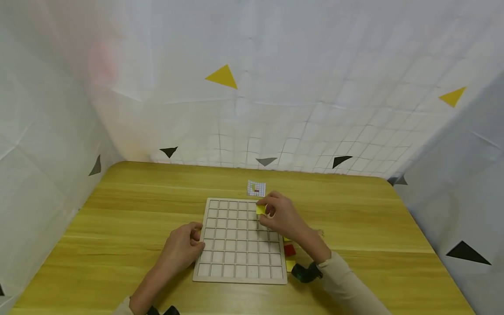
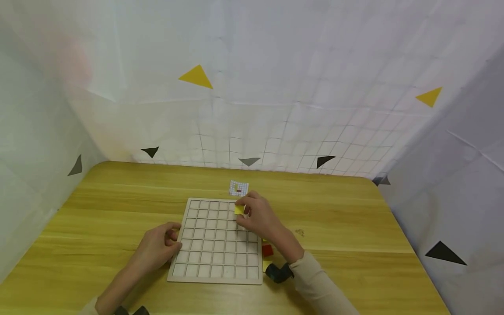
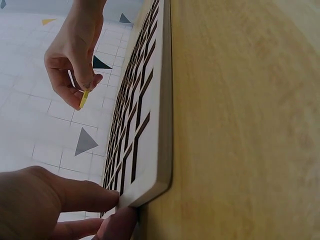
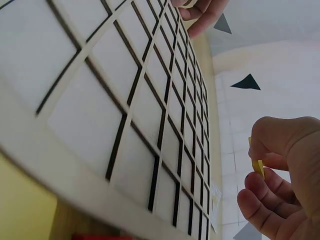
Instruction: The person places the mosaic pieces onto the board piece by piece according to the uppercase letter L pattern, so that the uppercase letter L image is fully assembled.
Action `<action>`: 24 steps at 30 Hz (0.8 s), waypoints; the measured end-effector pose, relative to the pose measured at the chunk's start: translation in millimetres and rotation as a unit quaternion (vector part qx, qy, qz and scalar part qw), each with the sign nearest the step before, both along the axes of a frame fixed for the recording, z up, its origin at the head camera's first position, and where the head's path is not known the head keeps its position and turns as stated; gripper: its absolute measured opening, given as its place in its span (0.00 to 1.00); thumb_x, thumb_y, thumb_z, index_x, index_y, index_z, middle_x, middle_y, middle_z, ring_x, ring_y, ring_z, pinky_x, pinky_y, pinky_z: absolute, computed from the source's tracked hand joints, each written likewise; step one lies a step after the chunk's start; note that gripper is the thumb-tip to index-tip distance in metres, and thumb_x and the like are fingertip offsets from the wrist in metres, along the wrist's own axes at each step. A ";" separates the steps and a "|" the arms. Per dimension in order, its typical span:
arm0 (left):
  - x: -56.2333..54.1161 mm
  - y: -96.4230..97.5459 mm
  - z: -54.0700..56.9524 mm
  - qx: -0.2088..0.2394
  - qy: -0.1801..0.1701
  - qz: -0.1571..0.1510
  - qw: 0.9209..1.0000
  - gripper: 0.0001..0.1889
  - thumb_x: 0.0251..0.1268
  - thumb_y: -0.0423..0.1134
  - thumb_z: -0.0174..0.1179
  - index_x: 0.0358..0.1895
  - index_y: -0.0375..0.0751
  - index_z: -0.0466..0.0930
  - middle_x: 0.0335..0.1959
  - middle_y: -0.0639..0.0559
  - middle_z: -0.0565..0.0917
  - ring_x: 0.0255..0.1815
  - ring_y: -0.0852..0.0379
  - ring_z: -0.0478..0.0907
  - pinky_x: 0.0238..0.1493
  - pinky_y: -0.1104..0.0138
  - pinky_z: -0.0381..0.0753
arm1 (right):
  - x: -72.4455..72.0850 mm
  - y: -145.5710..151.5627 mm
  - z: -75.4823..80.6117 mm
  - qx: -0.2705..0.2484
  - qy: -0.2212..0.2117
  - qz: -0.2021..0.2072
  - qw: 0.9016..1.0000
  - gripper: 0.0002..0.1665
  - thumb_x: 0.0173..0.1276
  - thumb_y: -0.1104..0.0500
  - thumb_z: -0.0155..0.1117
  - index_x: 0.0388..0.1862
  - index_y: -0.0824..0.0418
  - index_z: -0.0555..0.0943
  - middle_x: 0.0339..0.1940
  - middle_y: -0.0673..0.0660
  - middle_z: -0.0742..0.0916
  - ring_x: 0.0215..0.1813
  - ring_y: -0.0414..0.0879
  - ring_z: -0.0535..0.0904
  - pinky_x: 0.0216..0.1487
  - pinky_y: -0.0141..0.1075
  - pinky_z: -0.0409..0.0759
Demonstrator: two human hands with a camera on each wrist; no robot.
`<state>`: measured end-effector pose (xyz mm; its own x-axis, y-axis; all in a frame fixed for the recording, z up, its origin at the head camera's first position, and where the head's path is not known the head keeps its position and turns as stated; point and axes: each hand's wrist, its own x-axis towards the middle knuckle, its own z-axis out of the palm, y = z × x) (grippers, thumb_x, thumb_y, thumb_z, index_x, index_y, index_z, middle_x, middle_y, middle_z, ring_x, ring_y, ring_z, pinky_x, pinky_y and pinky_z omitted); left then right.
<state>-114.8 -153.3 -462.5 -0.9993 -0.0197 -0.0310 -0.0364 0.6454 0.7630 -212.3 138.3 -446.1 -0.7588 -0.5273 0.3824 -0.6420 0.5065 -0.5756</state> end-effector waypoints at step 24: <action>0.5 -1.3 -0.3 0.010 -0.007 0.002 1.000 0.25 0.54 0.28 0.69 0.58 0.30 0.79 0.33 0.51 0.79 0.33 0.58 0.80 0.33 0.65 0.80 | -0.8 -43.6 -0.7 -0.001 -0.029 0.033 0.999 0.17 0.56 0.70 0.68 0.47 0.67 0.85 0.39 0.54 0.79 0.33 0.45 0.78 0.32 0.32 0.78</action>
<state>-114.3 -154.6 -462.8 -0.9987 -0.0226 -0.0447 -0.0490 0.6304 0.7748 -213.1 94.7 -446.8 -0.7439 -0.5756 0.3395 -0.6388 0.4632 -0.6143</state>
